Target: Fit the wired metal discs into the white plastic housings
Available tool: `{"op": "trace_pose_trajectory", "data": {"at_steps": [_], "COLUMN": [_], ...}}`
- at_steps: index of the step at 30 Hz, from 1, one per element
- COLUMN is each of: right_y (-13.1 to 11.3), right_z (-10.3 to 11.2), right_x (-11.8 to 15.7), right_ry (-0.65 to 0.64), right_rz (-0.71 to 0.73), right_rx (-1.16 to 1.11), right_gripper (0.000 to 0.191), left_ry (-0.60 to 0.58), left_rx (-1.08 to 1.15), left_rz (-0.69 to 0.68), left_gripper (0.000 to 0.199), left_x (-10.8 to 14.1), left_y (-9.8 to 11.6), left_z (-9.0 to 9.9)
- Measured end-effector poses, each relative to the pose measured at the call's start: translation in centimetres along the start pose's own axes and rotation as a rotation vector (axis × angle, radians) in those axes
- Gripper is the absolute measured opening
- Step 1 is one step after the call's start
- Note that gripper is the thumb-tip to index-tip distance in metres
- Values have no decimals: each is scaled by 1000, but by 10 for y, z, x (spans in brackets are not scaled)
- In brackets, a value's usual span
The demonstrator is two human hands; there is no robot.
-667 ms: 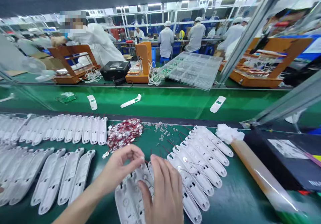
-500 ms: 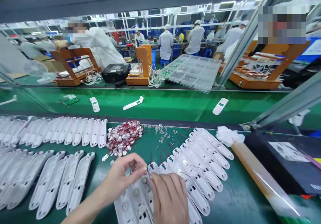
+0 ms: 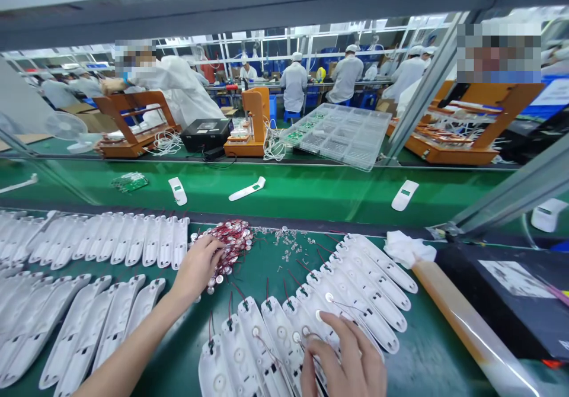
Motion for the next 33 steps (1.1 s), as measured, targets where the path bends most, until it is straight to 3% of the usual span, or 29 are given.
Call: {"op": "trace_pose_trajectory", "data": {"at_steps": [5,12,17,27,33], "right_y": [-5,-20,-22,-18,-28], "right_z": [-10,-26,-30,-35,-38], "right_x": [14,10,10,16,8], "right_ry": [-27,-70,-67,-119,-193], "right_rz": [-66,-248,-240,-199,-71], "right_rx": [44,4,57,52,83], "right_gripper": [5,22,26,22,27], "left_ry": [78,224,281,322,305], "left_rx": [45,119,110,175,238], "left_rz": [-33,-66,-88,-127,-96], "left_gripper": [19,21,18,17,18], "left_x": [3,7,10,10,11], "left_y": [6,18,29,48,53], "left_z": [6,38,54,64,66]}}
Point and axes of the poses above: each hand's wrist, its own x-axis away from the middle knuckle, its own z-axis out of the back of the hand, y = z × x, the point moved 7 cm from there along -x, towards the middle knuckle, and after that the axes turned 8 degrees about -z, right-handed, at the moved point
